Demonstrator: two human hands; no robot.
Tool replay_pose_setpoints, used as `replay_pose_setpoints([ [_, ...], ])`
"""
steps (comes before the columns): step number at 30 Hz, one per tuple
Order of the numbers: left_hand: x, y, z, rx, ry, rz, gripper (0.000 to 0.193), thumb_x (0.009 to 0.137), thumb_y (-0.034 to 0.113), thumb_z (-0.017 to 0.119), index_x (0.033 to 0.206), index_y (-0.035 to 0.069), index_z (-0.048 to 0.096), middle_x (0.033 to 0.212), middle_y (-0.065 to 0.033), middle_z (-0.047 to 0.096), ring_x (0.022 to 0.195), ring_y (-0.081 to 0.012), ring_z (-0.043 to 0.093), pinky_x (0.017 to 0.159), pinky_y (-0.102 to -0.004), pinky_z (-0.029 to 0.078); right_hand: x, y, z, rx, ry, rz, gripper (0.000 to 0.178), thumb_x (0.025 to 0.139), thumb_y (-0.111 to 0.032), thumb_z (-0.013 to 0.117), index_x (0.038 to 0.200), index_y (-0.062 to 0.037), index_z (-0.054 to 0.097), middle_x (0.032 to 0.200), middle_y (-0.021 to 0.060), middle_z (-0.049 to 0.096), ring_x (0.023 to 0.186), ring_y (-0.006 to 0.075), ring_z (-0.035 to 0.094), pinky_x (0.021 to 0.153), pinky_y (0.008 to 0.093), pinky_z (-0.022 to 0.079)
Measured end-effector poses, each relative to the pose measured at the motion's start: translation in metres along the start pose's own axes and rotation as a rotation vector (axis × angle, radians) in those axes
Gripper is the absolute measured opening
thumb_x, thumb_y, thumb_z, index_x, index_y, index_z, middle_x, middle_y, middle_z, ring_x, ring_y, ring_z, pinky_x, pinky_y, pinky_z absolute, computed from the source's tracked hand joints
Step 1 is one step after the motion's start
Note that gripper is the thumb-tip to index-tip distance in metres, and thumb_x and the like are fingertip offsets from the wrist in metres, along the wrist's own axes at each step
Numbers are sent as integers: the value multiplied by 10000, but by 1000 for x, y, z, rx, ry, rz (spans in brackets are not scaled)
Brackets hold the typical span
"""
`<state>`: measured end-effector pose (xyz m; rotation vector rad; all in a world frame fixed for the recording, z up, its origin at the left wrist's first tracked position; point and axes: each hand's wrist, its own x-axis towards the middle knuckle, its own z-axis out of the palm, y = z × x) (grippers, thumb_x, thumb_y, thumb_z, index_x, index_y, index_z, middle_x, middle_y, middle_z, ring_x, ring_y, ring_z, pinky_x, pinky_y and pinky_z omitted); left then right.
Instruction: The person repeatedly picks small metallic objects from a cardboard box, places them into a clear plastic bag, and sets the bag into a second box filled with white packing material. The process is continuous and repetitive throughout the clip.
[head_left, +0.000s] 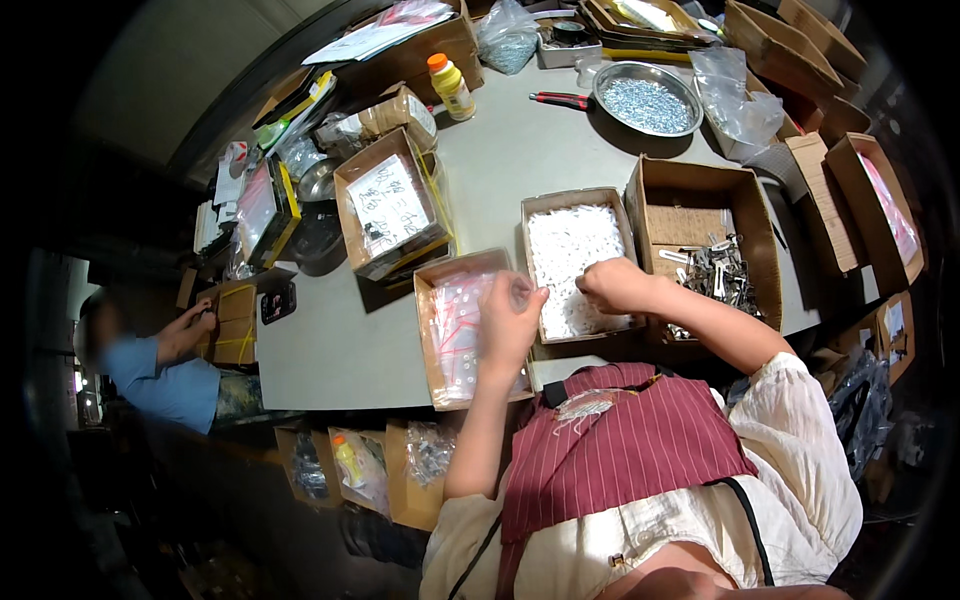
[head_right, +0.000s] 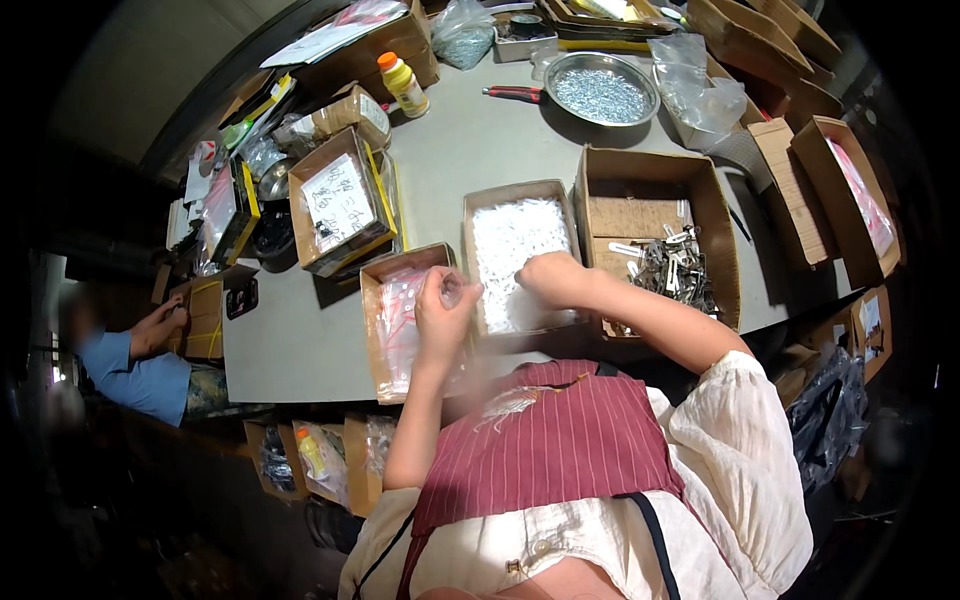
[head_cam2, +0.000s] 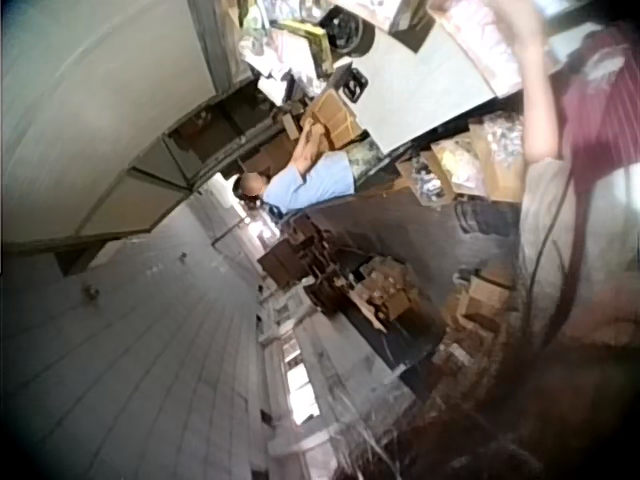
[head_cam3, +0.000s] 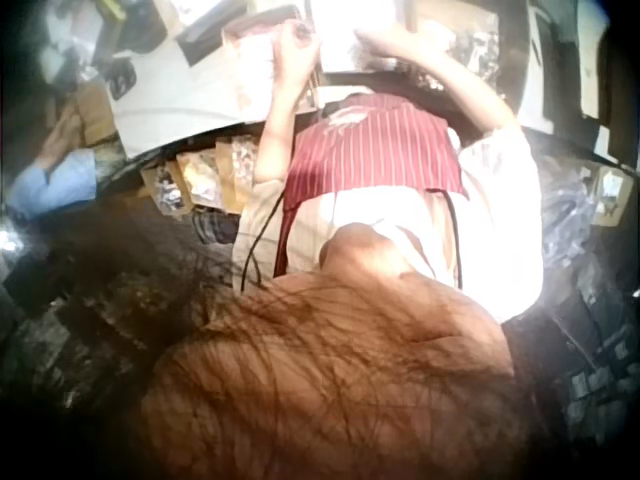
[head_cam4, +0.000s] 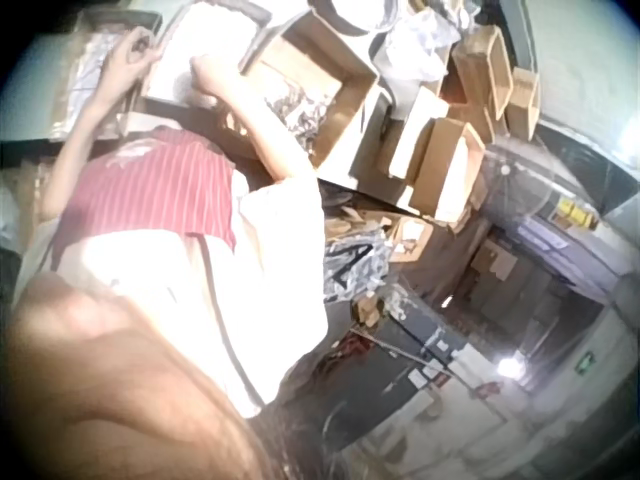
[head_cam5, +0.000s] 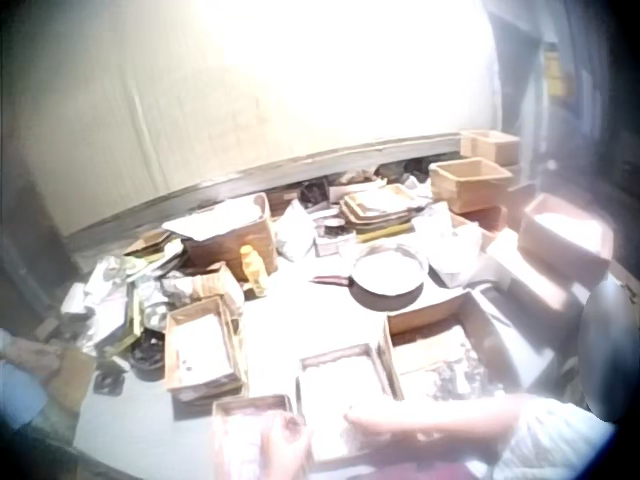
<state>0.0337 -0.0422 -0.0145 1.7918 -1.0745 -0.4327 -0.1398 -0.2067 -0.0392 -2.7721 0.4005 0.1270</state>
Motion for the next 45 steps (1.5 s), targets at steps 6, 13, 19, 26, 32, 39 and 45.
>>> replay_pose_setpoints([
  [6,-3,16,9,-38,-100,92,232,797,80,805,958,26,646,892,-108,681,888,-248,660,819,-389,514,-24,-27,-74,395,328,-133,284,795,-15,673,1064,-58,754,932,174,691,878,367,682,778,464,545],
  [13,-6,13,57,-202,-173,18,260,785,119,802,984,27,662,921,-139,692,976,-339,647,881,-424,498,-46,-42,-96,377,433,-238,461,802,3,690,1256,-76,681,1043,152,638,974,370,636,857,444,531],
  [19,-8,20,42,-389,-341,-92,217,839,100,793,1005,31,671,985,-36,696,976,-147,642,913,-307,494,-91,75,-101,138,556,412,439,768,68,658,1196,-28,685,1061,196,688,955,360,706,813,435,586],
  [26,-5,25,51,-445,-411,-154,167,882,113,763,995,26,677,978,-43,693,962,-142,635,914,-304,488,-133,148,-61,26,58,608,327,824,-308,772,936,-12,686,895,220,712,897,418,695,787,502,563],
  [32,-6,24,70,-377,-467,-137,151,893,108,745,996,18,681,952,-66,704,939,-160,648,900,-315,499,-114,149,-27,46,-47,516,267,832,-262,749,954,-25,733,918,213,732,892,406,706,796,491,560],
  [39,-4,26,66,-395,-435,-179,143,911,111,729,1009,27,669,983,-29,689,964,-128,615,935,-299,475,-81,134,-68,223,143,446,271,782,-218,761,988,-44,751,884,202,745,868,357,730,737,437,577],
  [45,1,43,73,-416,-374,-149,145,928,112,704,1032,19,663,997,-38,690,976,-133,615,930,-299,477,-54,200,-19,-255,440,399,154,767,-123,688,898,-42,677,812,157,669,824,360,700,719,478,570],
])
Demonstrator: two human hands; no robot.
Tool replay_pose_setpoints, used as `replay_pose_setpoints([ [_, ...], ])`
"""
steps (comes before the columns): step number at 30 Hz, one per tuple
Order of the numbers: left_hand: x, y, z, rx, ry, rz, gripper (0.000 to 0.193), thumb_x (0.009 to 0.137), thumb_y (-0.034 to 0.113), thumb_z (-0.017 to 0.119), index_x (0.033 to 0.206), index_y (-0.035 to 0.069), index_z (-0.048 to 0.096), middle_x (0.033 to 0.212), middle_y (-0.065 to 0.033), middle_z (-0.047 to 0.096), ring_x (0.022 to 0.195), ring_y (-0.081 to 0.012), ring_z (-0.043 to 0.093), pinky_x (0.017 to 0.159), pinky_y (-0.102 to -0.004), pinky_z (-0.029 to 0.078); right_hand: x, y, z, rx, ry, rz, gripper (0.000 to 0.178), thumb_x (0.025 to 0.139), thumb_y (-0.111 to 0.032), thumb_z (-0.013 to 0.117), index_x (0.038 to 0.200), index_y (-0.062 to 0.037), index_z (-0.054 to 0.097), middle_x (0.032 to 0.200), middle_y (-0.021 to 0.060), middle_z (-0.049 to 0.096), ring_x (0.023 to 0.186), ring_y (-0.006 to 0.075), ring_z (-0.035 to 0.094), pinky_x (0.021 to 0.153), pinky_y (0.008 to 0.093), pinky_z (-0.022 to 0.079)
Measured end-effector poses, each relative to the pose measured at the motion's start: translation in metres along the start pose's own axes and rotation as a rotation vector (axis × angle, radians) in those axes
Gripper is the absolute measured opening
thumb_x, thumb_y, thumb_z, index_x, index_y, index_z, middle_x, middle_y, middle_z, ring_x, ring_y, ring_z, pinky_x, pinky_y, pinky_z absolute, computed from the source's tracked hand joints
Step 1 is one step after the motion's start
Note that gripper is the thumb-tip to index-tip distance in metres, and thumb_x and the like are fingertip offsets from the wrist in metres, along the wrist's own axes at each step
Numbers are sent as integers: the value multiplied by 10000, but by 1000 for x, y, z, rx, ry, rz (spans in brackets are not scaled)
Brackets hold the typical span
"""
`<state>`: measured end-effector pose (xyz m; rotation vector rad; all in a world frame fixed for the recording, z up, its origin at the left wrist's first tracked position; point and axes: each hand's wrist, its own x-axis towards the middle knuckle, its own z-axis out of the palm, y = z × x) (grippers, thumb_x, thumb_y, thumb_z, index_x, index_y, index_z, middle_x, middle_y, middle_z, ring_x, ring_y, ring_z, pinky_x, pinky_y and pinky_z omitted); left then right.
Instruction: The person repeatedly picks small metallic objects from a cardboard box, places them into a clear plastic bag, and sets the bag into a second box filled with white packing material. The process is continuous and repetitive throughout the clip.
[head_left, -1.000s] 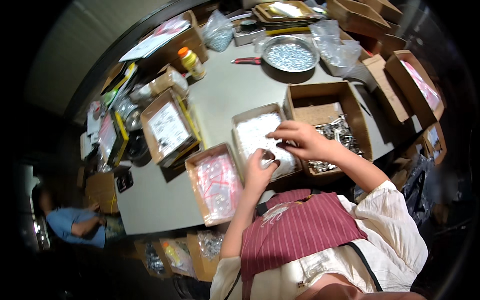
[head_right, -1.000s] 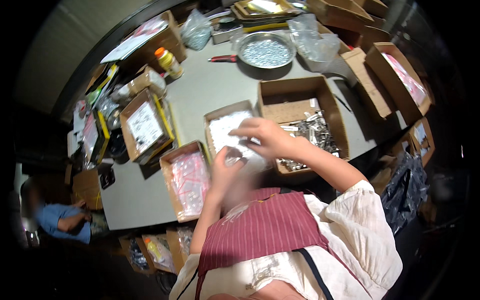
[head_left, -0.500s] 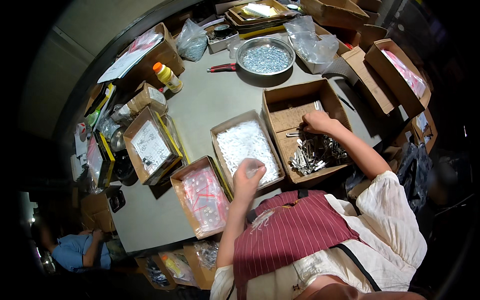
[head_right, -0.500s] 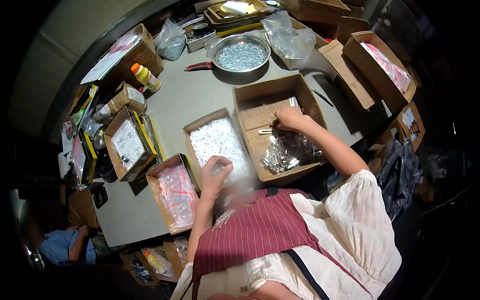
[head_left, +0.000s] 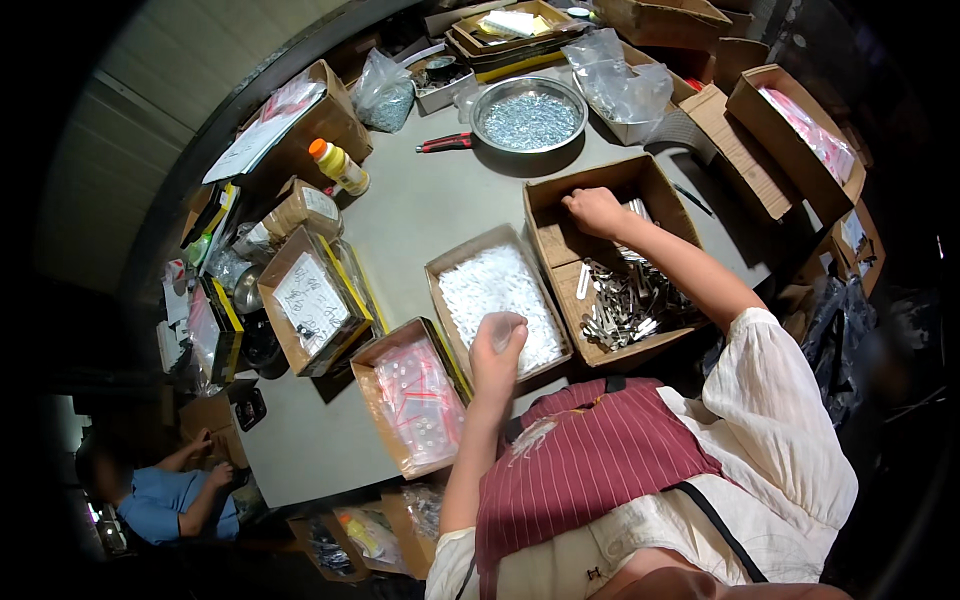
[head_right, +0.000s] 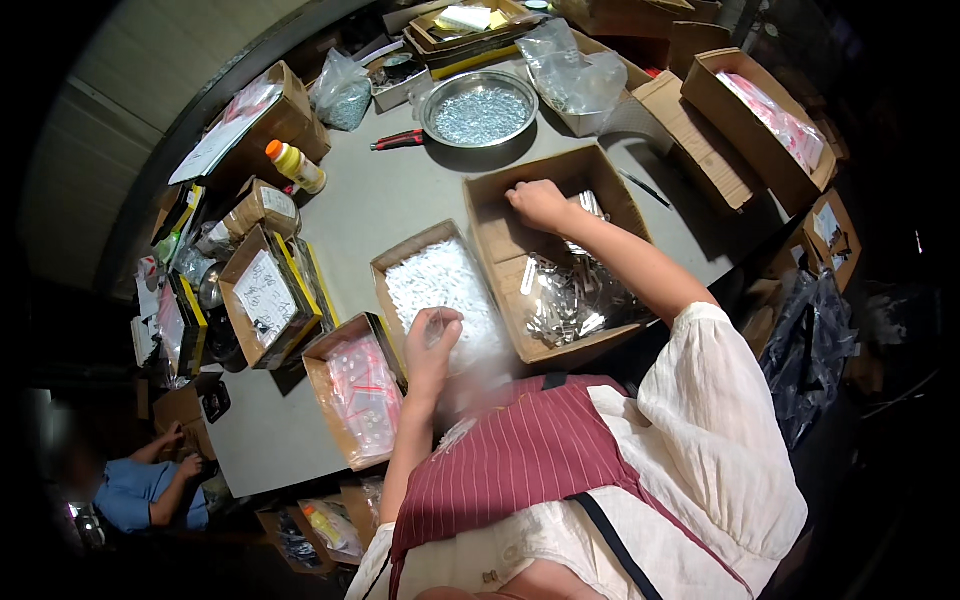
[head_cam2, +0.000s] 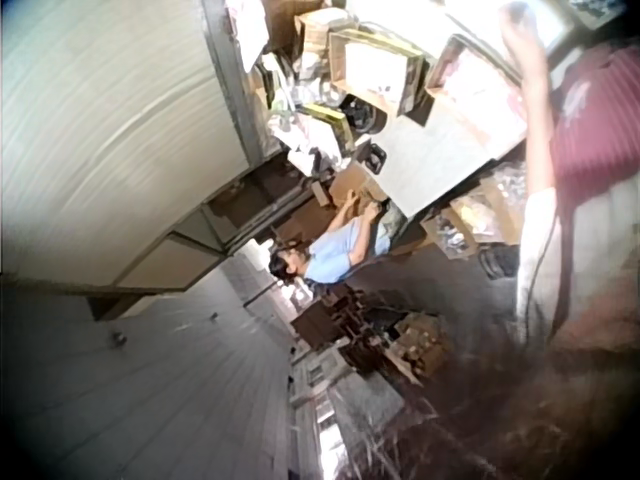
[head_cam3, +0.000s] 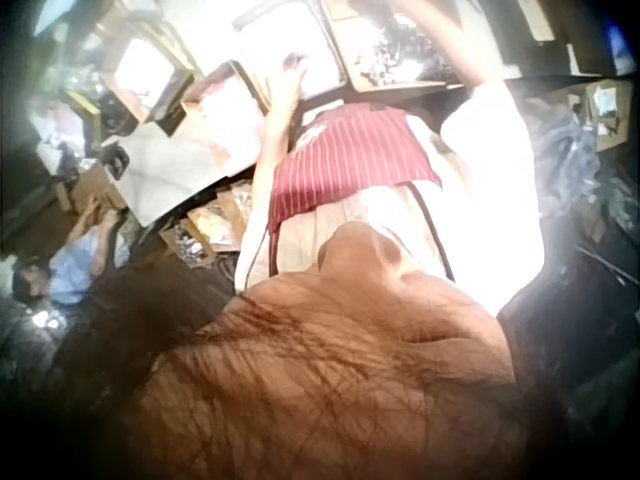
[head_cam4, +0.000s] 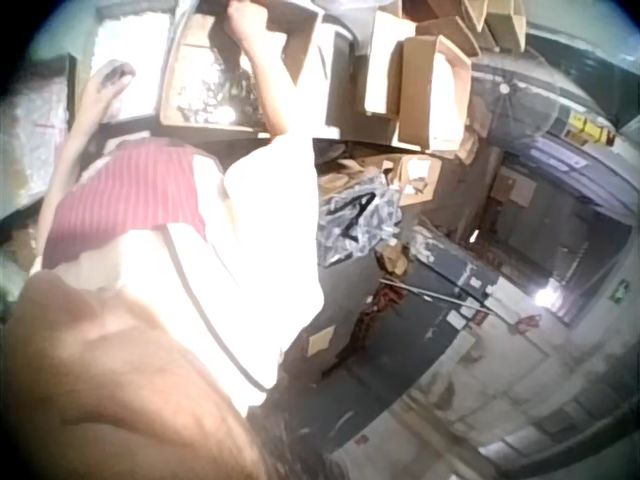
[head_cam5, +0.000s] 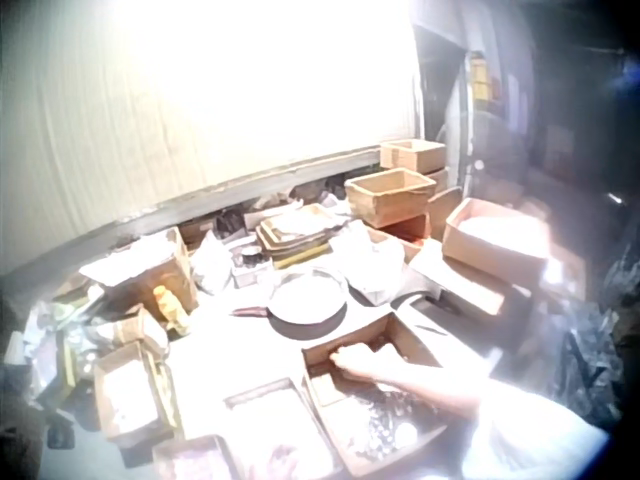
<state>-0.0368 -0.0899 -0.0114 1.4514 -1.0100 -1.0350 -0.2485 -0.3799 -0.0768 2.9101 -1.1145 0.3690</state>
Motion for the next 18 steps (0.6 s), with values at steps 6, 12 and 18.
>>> replay_pose_setpoints([
  [6,-15,-9,-23,23,90,-17,107,954,79,671,1045,23,670,1021,-53,700,1005,-148,631,932,-310,490,-11,-31,-40,341,-82,142,239,795,-134,687,991,1,674,928,210,700,932,395,687,778,487,555],
  [12,-15,-26,-21,-36,46,-21,105,954,60,655,1050,19,667,1032,-54,700,1009,-144,635,932,-300,489,-52,-47,-47,330,-235,-39,218,794,-126,722,937,18,642,901,233,700,900,422,682,773,507,539],
  [18,-2,-13,-2,-22,-27,-9,120,935,56,675,1045,8,663,1024,-54,707,1004,-147,645,939,-310,493,-68,-44,-18,80,-201,60,200,801,-174,699,885,-4,633,851,224,678,840,423,675,724,503,549],
])
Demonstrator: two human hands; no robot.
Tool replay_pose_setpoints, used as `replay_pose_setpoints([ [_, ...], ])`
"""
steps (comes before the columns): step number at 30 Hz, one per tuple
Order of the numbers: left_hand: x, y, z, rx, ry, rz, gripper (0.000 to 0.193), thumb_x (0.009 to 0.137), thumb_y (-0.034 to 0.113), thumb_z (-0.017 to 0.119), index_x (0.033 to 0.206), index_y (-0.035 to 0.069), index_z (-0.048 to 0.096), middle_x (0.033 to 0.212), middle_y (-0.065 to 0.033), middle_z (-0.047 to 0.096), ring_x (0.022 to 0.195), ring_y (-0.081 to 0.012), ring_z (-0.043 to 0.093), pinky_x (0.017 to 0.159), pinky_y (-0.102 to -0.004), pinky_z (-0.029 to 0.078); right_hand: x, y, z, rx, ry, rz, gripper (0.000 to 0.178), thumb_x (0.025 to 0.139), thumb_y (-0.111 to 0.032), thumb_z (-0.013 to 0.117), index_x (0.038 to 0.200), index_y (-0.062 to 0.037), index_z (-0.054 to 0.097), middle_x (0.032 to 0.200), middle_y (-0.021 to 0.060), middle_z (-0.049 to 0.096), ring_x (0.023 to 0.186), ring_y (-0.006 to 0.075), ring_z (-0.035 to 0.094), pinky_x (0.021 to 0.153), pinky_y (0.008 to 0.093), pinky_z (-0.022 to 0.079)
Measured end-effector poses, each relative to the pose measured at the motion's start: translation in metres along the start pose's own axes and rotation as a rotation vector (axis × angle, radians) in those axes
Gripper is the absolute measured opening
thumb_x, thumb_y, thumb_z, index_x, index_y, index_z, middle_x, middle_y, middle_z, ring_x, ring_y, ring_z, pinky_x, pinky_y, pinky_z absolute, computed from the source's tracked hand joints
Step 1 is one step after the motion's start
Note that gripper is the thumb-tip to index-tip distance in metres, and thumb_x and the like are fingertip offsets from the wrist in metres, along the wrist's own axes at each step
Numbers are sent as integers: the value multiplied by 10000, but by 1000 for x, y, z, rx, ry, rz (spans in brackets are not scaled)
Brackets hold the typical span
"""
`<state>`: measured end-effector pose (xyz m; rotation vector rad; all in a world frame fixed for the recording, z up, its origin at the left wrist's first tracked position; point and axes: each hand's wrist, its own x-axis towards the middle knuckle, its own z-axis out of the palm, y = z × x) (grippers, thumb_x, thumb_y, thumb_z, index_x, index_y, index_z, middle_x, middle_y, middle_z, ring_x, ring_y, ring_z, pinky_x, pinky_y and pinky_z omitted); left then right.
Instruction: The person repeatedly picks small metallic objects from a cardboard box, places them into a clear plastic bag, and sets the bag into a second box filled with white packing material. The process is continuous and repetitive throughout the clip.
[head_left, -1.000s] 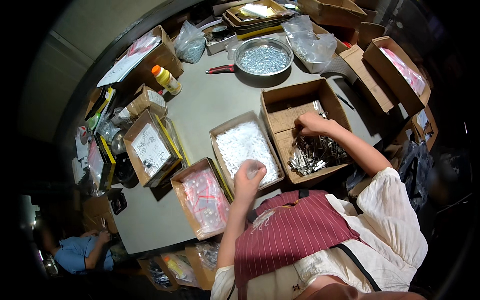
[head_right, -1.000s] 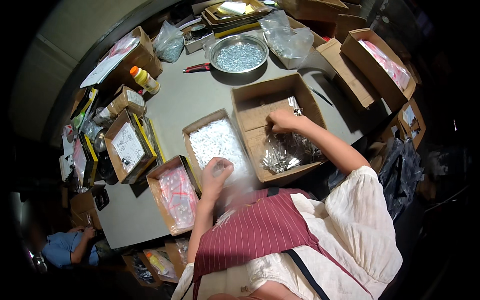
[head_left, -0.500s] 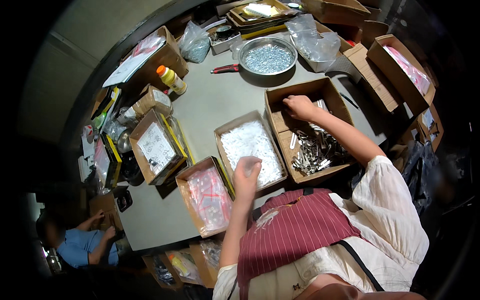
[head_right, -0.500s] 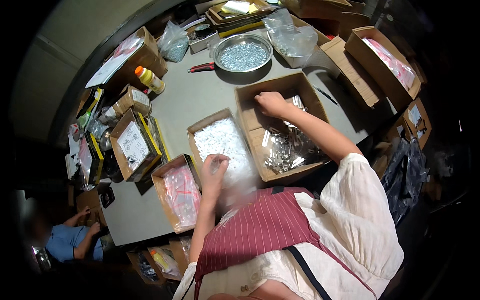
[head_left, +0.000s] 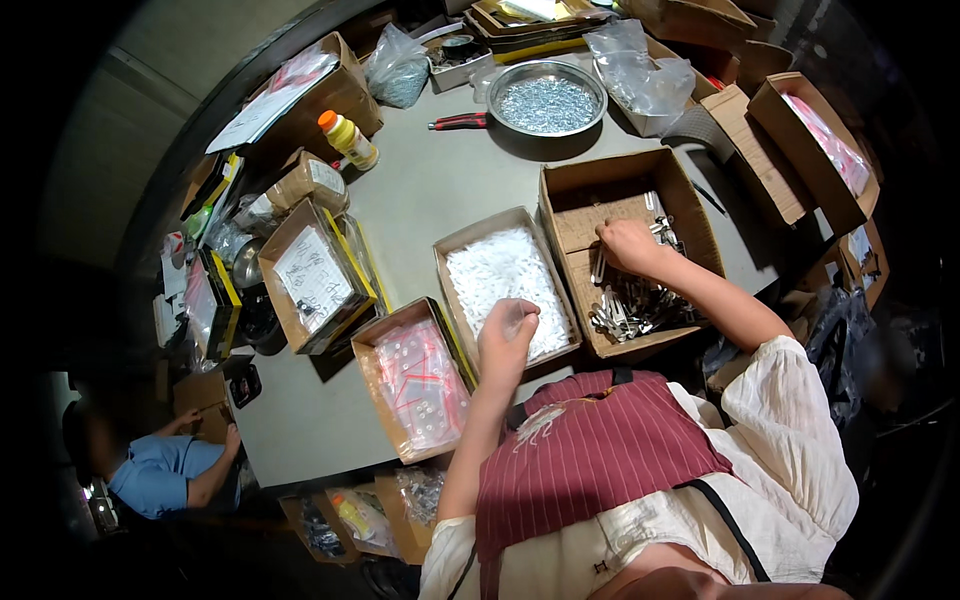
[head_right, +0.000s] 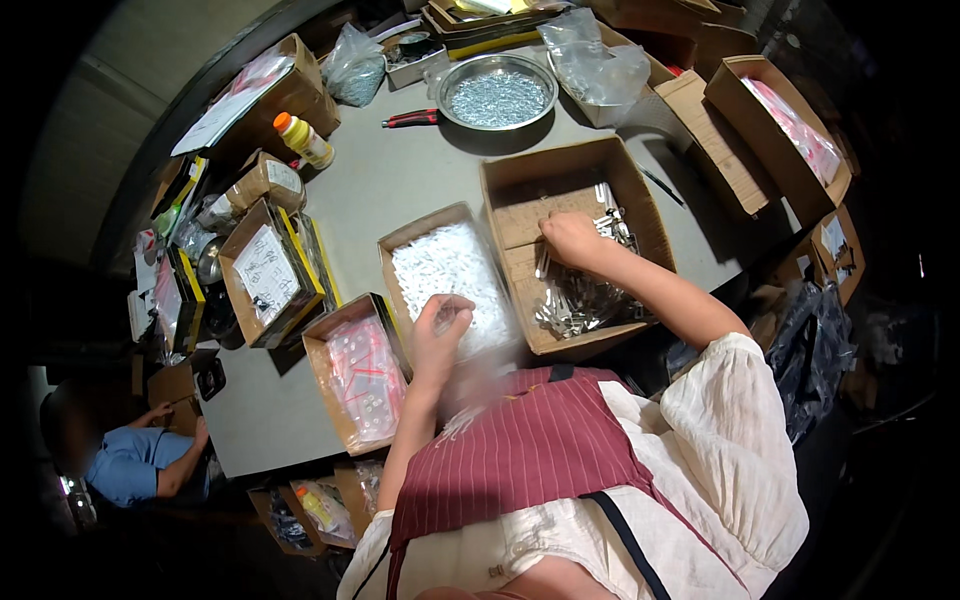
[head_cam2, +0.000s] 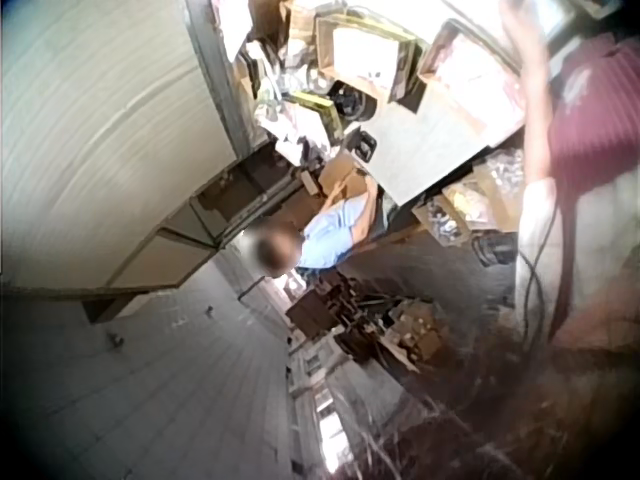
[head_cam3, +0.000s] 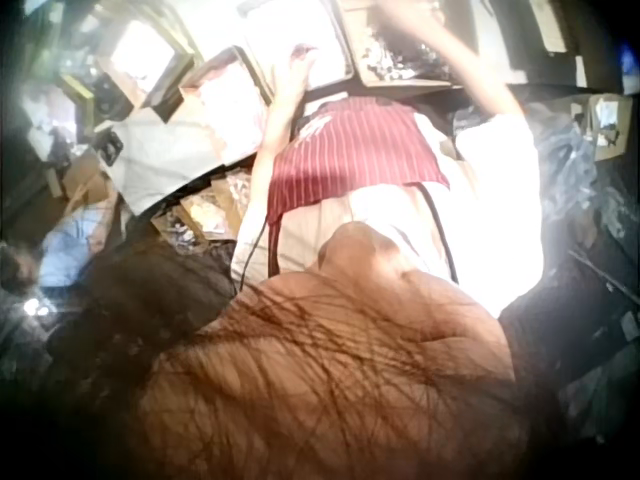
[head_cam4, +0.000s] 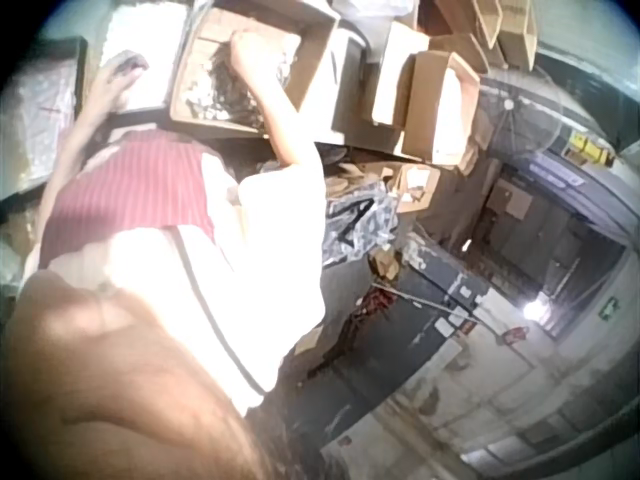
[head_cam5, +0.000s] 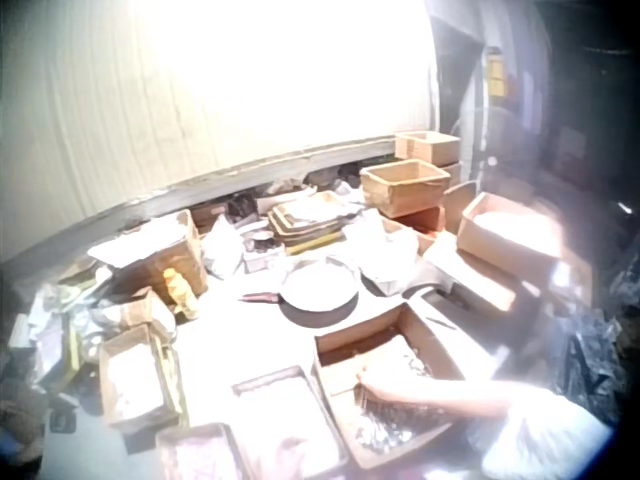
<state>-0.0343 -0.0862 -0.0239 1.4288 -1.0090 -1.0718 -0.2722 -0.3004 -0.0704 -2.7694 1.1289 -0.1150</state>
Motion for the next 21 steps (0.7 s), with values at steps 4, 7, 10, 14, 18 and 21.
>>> replay_pose_setpoints([
  [4,2,-5,-2,57,-8,15,162,908,69,710,1050,20,650,1024,-43,701,1006,-144,639,953,-313,488,3,-4,-13,80,56,1,248,806,-238,730,862,-13,643,837,207,672,847,406,676,746,490,544],
  [7,3,0,1,107,56,102,185,865,57,743,1020,27,646,992,-74,709,995,-192,665,939,-331,499,4,-34,-64,365,208,-5,231,801,-202,735,900,-10,652,865,178,669,807,376,671,710,455,531],
  [10,7,6,10,158,84,175,218,816,46,773,985,41,634,939,-95,693,935,-261,662,867,-364,508,-5,-73,-104,801,124,11,169,842,-100,736,930,8,641,746,30,581,688,79,530,605,266,443],
  [14,10,4,22,187,130,175,229,798,67,779,966,41,625,901,-135,652,893,-326,623,802,-401,494,-10,-120,-118,1062,-109,-81,172,850,-129,748,899,2,647,744,-2,622,689,61,553,599,263,443],
  [18,3,22,25,309,190,292,250,784,66,753,973,10,599,924,-191,638,928,-387,599,813,-449,479,-4,-140,-118,674,-84,-167,255,793,-176,748,919,1,615,784,144,668,695,253,659,627,376,508],
  [21,2,11,27,416,237,413,297,738,50,738,973,-11,566,918,-220,622,933,-442,561,827,-507,446,-3,-153,-115,416,-39,-216,405,772,-192,727,1078,3,547,854,192,667,822,424,666,688,492,521],
])
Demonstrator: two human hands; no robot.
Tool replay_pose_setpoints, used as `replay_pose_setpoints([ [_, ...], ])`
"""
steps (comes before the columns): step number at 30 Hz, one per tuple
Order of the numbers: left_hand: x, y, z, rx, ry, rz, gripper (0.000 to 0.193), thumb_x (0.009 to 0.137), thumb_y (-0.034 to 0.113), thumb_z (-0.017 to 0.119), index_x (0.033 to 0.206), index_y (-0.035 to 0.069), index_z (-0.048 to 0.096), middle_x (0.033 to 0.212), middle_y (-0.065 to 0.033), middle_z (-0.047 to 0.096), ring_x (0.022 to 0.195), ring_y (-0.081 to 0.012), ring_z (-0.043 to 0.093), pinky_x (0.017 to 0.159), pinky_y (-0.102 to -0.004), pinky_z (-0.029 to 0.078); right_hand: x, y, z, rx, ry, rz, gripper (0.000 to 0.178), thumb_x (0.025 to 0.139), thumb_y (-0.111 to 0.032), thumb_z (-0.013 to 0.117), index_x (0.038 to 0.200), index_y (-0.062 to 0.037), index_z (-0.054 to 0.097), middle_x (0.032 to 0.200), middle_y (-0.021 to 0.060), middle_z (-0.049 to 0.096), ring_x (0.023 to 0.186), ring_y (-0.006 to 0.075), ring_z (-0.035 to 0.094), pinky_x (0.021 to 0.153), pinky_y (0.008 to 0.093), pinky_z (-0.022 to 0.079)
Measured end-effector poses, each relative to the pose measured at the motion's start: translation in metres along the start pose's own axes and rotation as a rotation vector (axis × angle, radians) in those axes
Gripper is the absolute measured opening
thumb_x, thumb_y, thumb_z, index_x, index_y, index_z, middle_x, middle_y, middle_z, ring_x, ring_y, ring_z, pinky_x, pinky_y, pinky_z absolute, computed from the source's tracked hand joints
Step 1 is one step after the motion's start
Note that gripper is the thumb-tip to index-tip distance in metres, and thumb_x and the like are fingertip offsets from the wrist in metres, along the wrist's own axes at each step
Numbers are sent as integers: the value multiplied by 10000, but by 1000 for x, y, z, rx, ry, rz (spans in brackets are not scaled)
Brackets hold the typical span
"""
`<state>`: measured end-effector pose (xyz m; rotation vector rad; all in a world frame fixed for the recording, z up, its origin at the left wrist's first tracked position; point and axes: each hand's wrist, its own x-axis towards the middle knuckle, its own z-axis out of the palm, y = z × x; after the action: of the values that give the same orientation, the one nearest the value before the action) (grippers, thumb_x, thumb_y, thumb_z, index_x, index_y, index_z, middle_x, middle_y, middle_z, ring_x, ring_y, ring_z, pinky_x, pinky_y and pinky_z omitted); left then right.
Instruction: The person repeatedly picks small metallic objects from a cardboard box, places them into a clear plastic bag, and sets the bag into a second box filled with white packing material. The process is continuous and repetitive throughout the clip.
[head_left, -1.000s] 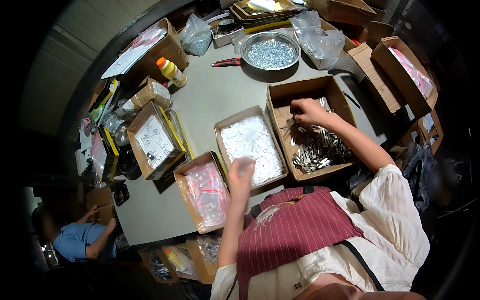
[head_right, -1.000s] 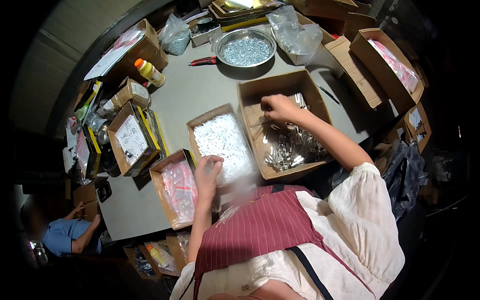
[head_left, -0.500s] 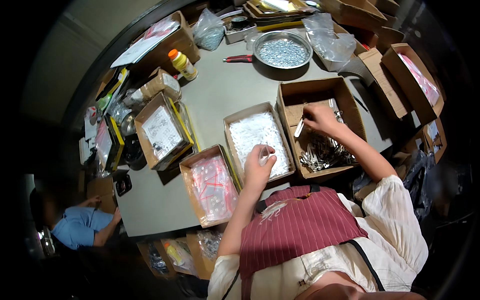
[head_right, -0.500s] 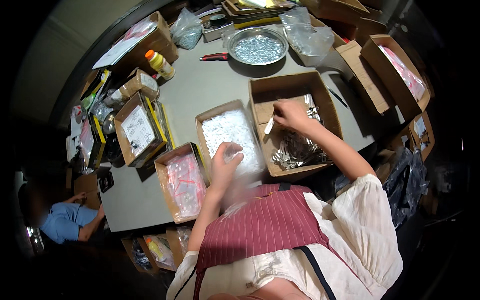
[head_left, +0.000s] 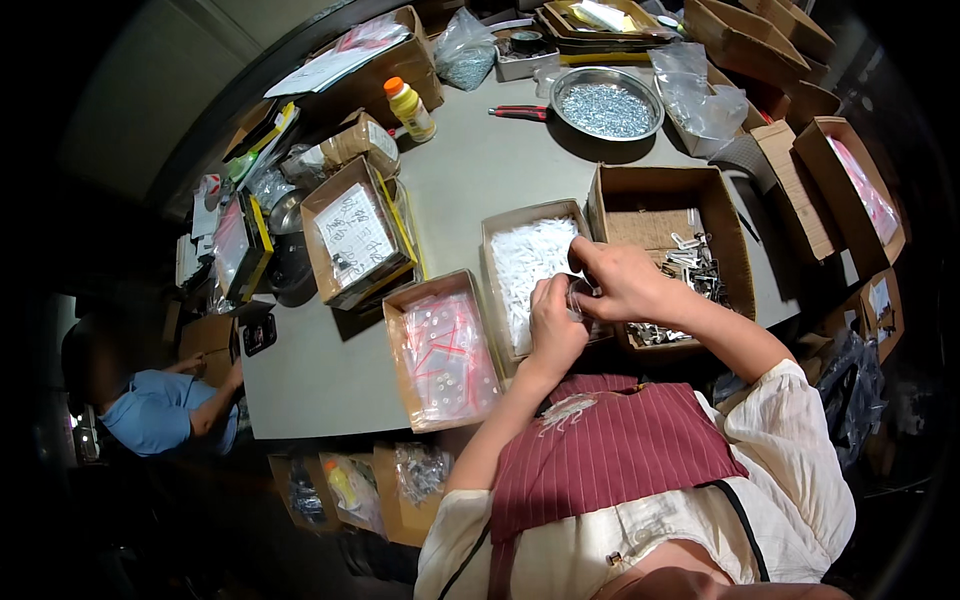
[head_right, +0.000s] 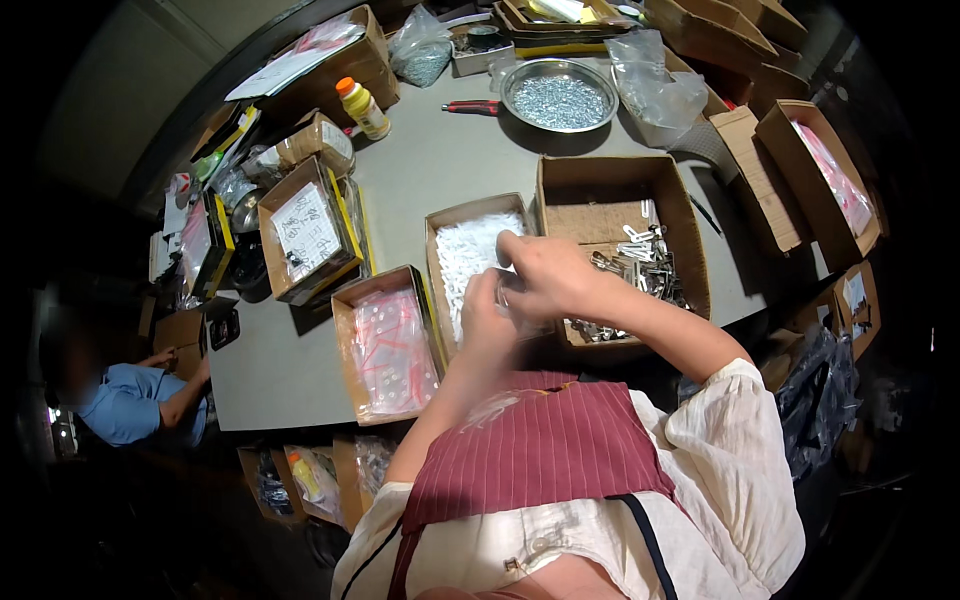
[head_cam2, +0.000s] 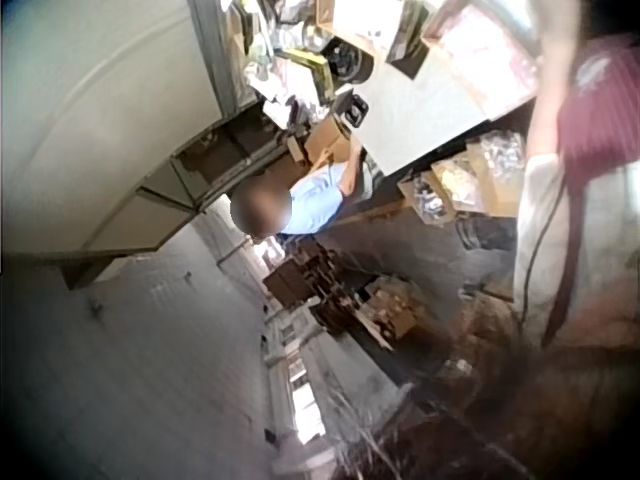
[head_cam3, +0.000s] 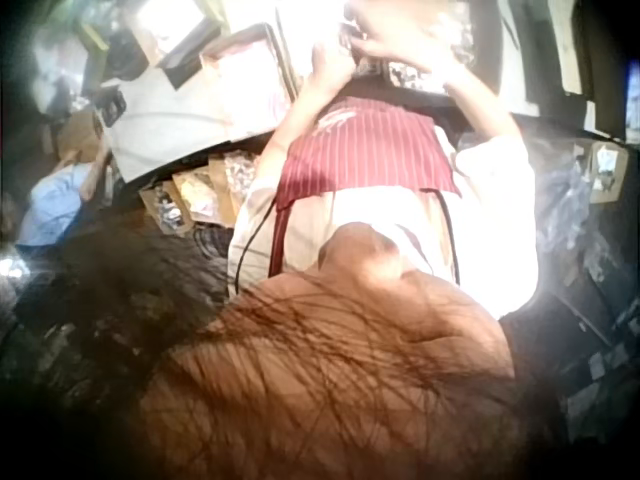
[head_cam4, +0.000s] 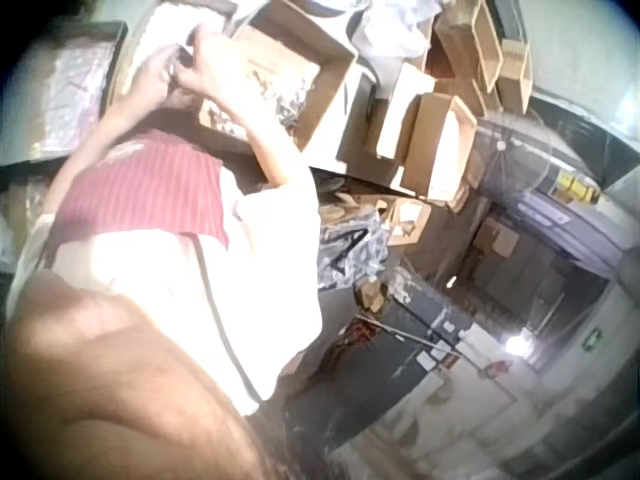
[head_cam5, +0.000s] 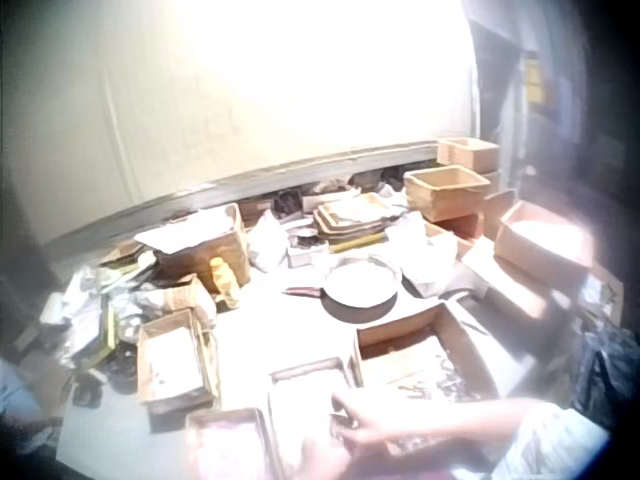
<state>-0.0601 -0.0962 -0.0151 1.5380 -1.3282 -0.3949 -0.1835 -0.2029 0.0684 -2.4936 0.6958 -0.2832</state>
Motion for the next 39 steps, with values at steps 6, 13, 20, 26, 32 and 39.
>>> replay_pose_setpoints([
  [6,-7,-5,-4,-362,-149,-258,276,799,76,774,987,-21,597,956,-166,665,904,-311,640,819,-422,506,18,6,-5,212,-16,-162,437,725,-126,716,1114,1,563,1014,176,630,972,375,638,833,444,515],
  [13,2,-4,-49,-885,-434,-488,325,838,30,743,1145,-39,661,1067,-56,693,1005,-123,644,898,-284,535,7,-16,-33,39,-197,-484,254,757,-125,776,997,-47,754,1358,138,598,1403,371,420,1154,533,340],
  [20,13,16,-91,-771,-36,-338,213,979,58,655,1153,-57,700,1000,-115,758,951,-140,696,826,-278,562,14,-31,-35,398,-23,-174,158,920,-108,722,993,27,689,840,138,718,770,239,699,715,353,545],
  [26,18,26,-109,-697,87,-300,138,993,80,651,1072,-32,664,953,-80,727,854,-112,689,708,-238,551,25,-44,-20,669,-94,-107,195,990,-96,682,1076,28,558,891,70,697,827,120,680,774,296,563],
  [32,4,29,-127,-372,203,-244,107,1007,50,612,1019,-34,676,920,-83,733,831,-128,711,663,-265,574,46,-61,8,445,-90,-185,216,986,-150,700,1047,20,582,867,72,663,806,115,616,732,307,521],
  [39,-21,18,-168,-398,242,-344,141,1004,101,651,1014,-38,672,921,-93,724,796,-132,692,668,-275,579,74,-88,47,474,-31,-266,285,910,-239,731,991,14,627,720,177,617,636,320,604,603,401,482],
])
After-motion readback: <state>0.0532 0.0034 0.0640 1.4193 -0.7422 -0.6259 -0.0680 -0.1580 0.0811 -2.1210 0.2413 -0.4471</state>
